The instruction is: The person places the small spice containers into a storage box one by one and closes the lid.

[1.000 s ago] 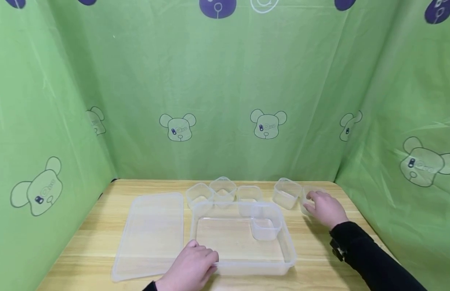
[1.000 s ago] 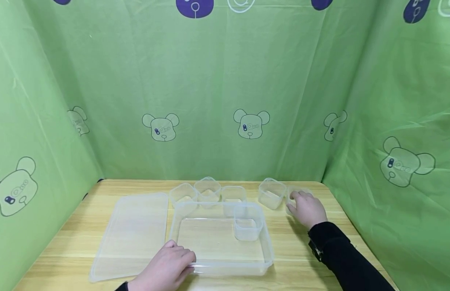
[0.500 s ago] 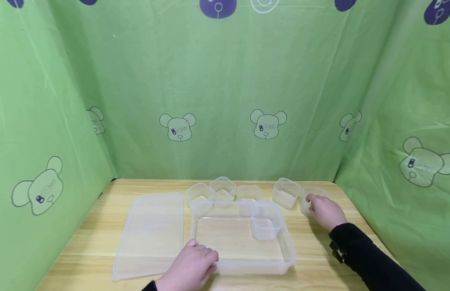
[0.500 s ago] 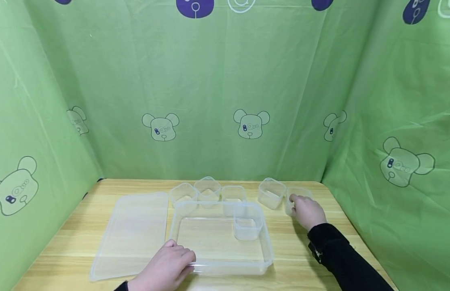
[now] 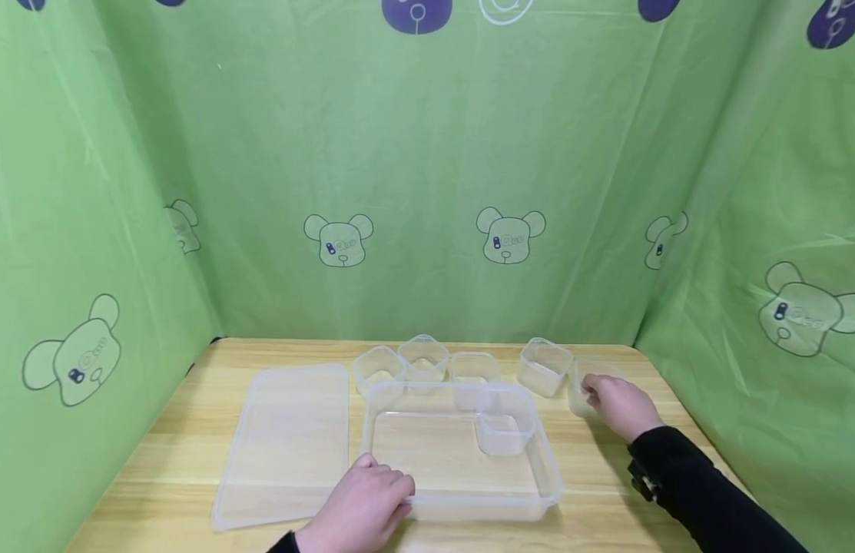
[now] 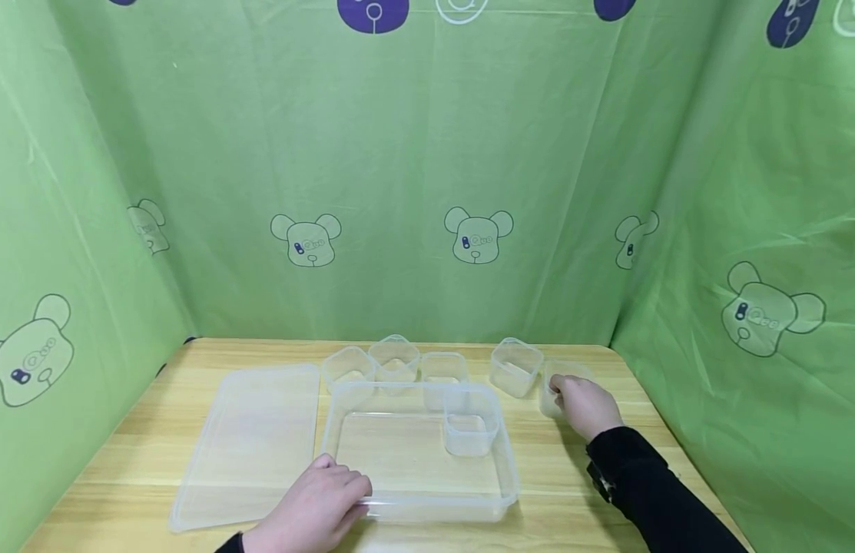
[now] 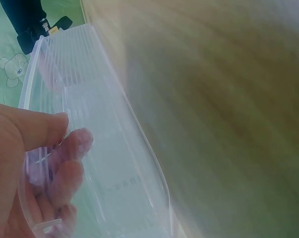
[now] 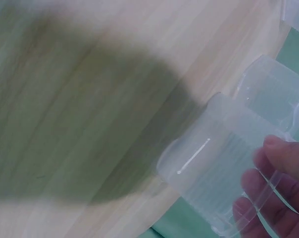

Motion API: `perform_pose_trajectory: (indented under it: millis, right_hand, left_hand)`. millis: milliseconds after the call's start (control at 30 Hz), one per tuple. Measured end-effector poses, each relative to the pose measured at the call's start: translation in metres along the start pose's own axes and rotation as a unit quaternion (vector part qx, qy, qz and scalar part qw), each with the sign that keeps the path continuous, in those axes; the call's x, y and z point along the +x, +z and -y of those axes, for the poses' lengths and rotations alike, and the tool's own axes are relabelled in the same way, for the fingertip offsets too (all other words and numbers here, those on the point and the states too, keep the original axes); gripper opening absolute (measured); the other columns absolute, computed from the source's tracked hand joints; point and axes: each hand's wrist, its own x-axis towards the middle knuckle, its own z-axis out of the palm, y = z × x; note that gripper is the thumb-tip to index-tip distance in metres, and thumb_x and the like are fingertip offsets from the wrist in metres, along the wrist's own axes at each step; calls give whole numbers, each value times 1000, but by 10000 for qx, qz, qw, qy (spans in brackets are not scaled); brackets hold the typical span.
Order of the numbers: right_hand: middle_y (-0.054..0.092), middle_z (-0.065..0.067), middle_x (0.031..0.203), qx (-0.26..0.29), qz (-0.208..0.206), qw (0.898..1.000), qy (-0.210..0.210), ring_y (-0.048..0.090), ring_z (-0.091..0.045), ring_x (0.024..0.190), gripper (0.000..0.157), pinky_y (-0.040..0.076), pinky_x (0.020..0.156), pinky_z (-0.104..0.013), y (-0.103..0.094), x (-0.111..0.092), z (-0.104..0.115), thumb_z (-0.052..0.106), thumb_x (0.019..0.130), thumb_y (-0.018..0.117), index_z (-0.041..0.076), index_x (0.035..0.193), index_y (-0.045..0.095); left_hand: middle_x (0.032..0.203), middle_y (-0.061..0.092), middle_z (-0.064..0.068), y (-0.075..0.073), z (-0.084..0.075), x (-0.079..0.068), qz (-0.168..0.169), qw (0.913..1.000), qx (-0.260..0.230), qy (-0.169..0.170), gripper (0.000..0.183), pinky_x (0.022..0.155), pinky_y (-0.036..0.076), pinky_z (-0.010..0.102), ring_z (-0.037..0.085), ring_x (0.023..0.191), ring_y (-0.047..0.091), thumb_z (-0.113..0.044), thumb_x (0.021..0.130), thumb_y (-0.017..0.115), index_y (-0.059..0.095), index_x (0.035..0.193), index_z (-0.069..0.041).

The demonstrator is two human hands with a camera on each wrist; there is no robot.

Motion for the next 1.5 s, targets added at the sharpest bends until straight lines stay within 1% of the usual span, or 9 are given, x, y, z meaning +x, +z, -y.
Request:
perform_pose_trajectory:
  millis: [133, 233, 467, 633, 767, 933, 1200, 1400, 1500]
  right_hand:
    - [52, 2, 72, -5, 42, 10000, -77, 43, -16, 63, 27, 40, 56, -34, -5, -1, 3, -7, 84, 69, 14, 77, 52]
    - [50, 3, 71, -29, 40, 9999, -139, 41, -16, 63, 29, 38, 56, -33, -9, -1, 6, -8, 85, 66, 14, 75, 50]
    - [53, 3, 73, 13, 203, 9997, -116, 45, -14, 63, 26, 42, 56, -35, -19, -1, 14, -4, 85, 70, 14, 78, 54]
    - [52, 5, 72, 51, 286, 9994, -177, 45, -14, 63, 24, 42, 56, -34, -28, -3, 19, -3, 86, 70, 14, 78, 55]
    - [57, 4, 73, 47, 318, 9992, -221, 50, -14, 63, 19, 46, 58, -37, -39, -5, 24, -3, 84, 72, 11, 81, 60]
    - [66, 0, 78, 48, 291, 9993, -233, 63, -19, 71, 13, 52, 64, -43, -54, -5, 33, -2, 83, 74, 7, 87, 66]
    - [66, 2, 78, 29, 77, 9992, -381, 64, -19, 72, 14, 53, 64, -42, -74, -8, 52, -1, 82, 74, 10, 87, 66]
    - [70, -2, 85, 31, -1, 9989, -465, 68, -24, 77, 15, 56, 68, -45, -89, -10, 71, 0, 82, 76, 8, 93, 70]
    - [71, -3, 87, 49, -10, 9988, -485, 69, -25, 78, 16, 56, 69, -45, -96, -11, 81, 0, 82, 76, 8, 95, 71]
  left_hand:
    - [67, 48, -18, 0, -1, 0, -39, 10000, 10, 35, 28, 70, 30, 22, -3, 60, 45, -25, 83, 79, 52, 78, -24]
    - [67, 48, -18, 0, 0, 0, -40, 10000, 5, 37, 27, 70, 30, 22, -2, 60, 46, -25, 83, 79, 52, 79, -24]
    - [67, 48, -18, 1, 0, -1, -22, 10000, 16, 24, 28, 70, 30, 23, -2, 60, 45, -25, 83, 79, 52, 79, -24]
    - [67, 47, -18, 1, 0, -1, -23, 10000, 14, 22, 28, 70, 30, 23, -2, 60, 45, -25, 83, 79, 51, 79, -24]
    - [67, 47, -18, 1, 0, -1, -34, 10000, -2, 26, 28, 70, 30, 23, -2, 60, 45, -25, 83, 79, 51, 79, -24]
    - [67, 49, -18, 2, 0, -2, -30, 10000, 20, 33, 27, 70, 30, 22, -2, 60, 46, -25, 83, 79, 52, 79, -23]
    - [68, 50, -18, 1, 0, -1, -49, 10000, 37, 35, 26, 71, 31, 23, -2, 61, 46, -26, 83, 79, 53, 80, -24]
    - [69, 51, -18, 0, 0, -1, -18, 10000, 24, 16, 25, 71, 32, 23, -2, 62, 47, -26, 84, 78, 54, 81, -24]
    - [69, 52, -17, 0, -1, 0, -24, 10000, 50, 23, 24, 71, 32, 23, -1, 62, 49, -26, 84, 78, 54, 81, -24]
